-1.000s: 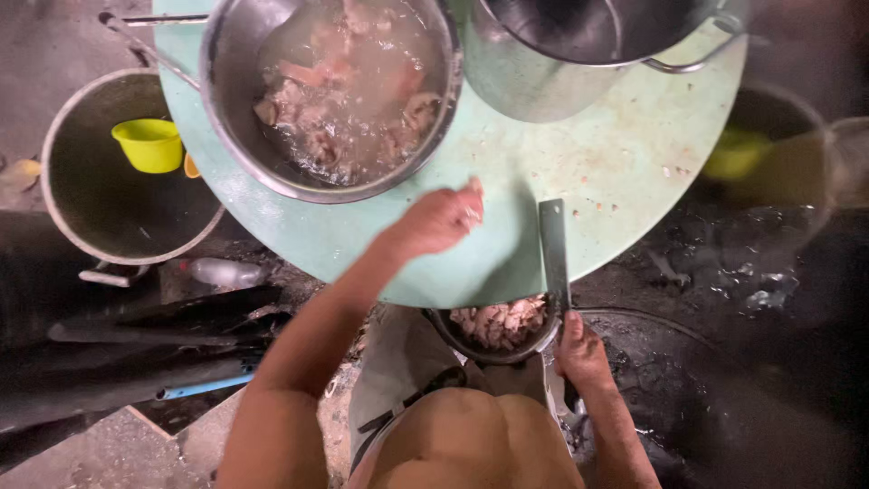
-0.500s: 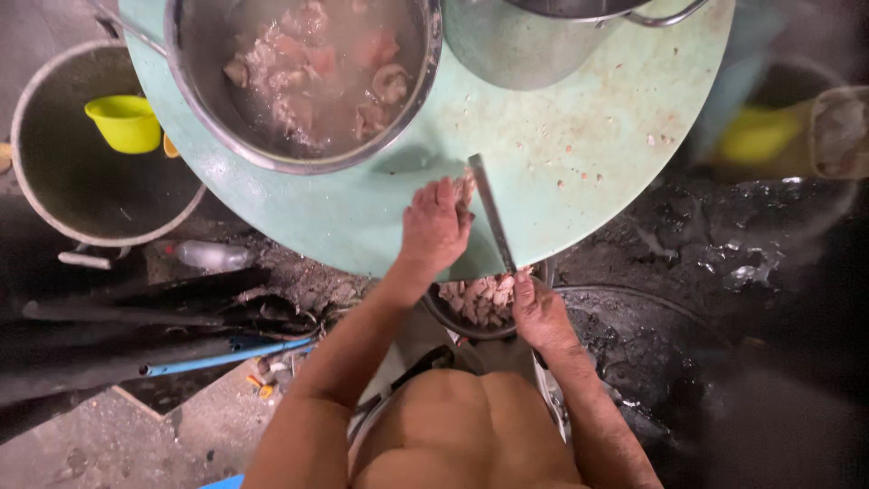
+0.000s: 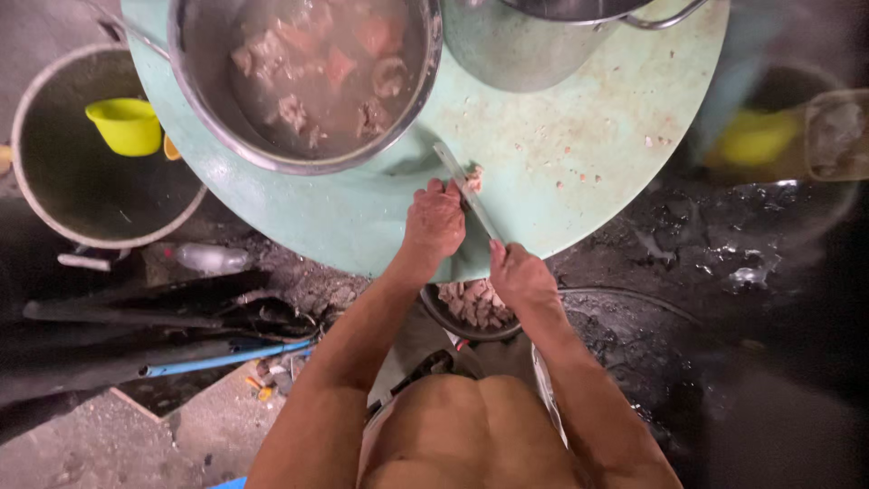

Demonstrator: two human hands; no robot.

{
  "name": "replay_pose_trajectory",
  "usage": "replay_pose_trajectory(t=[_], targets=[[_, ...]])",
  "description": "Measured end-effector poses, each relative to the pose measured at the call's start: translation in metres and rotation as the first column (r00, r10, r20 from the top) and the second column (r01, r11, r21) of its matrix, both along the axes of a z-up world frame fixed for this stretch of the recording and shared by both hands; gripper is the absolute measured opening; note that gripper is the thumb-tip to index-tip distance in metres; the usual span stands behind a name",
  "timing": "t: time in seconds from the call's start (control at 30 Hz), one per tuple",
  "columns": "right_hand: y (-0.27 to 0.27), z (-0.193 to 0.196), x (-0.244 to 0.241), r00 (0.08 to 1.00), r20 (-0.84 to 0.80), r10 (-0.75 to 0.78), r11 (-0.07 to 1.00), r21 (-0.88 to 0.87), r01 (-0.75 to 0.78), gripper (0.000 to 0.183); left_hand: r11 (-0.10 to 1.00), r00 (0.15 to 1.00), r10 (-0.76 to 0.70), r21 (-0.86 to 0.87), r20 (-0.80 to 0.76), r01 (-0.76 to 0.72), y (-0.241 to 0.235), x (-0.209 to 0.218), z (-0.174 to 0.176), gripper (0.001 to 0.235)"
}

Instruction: The person uses a cleaver to slice pieces of raw meat on a table and places them into a bowl. They reach into a larger bowl of water to retrieve more meat chunks for slicing.

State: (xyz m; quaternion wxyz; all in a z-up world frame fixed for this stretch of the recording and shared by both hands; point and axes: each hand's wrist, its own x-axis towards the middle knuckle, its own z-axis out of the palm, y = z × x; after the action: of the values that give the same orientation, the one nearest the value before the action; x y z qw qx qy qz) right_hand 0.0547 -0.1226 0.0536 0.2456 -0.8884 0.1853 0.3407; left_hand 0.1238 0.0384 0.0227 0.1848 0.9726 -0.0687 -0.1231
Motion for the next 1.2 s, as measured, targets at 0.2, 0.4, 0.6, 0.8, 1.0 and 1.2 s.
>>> replay_pose_trajectory(t=[0.2, 0.4, 0.6, 0.8, 1.0, 1.2], targets=[[-0.007, -0.039, 0.000, 0.938, 0.338, -0.071, 0.978, 0.207, 0.000, 0.064, 0.998, 0.999, 0.040, -0.049, 0.036, -0.038, -0.003, -0.009, -0.005, 0.036], [-0.024, -0.031, -0.058, 0.892, 0.418, -0.171, 0.959, 0.280, 0.053, 0.063, 1.000, 1.000, 0.004, 0.009, -0.003, -0.004, -0.001, -0.007, -0.022, 0.029], [-0.023, -0.016, -0.068, 0.952, 0.280, -0.122, 0.975, 0.215, 0.062, 0.060, 0.993, 0.989, -0.091, 0.083, 0.113, 0.082, -0.002, -0.001, -0.028, 0.029], [-0.013, -0.044, -0.046, 0.966, 0.243, -0.085, 0.985, 0.165, 0.045, 0.062, 0.998, 0.998, -0.049, 0.034, 0.047, 0.047, -0.001, 0.003, -0.019, 0.024], [-0.004, -0.053, 0.003, 0.903, 0.419, -0.097, 0.963, 0.270, -0.022, 0.063, 1.000, 1.000, -0.025, 0.013, 0.006, 0.025, 0.000, 0.009, -0.021, 0.026], [-0.017, -0.017, -0.044, 0.957, 0.230, -0.177, 0.952, 0.288, 0.106, 0.065, 0.973, 0.963, -0.215, -0.050, 0.163, 0.226, 0.011, 0.005, -0.040, 0.012]])
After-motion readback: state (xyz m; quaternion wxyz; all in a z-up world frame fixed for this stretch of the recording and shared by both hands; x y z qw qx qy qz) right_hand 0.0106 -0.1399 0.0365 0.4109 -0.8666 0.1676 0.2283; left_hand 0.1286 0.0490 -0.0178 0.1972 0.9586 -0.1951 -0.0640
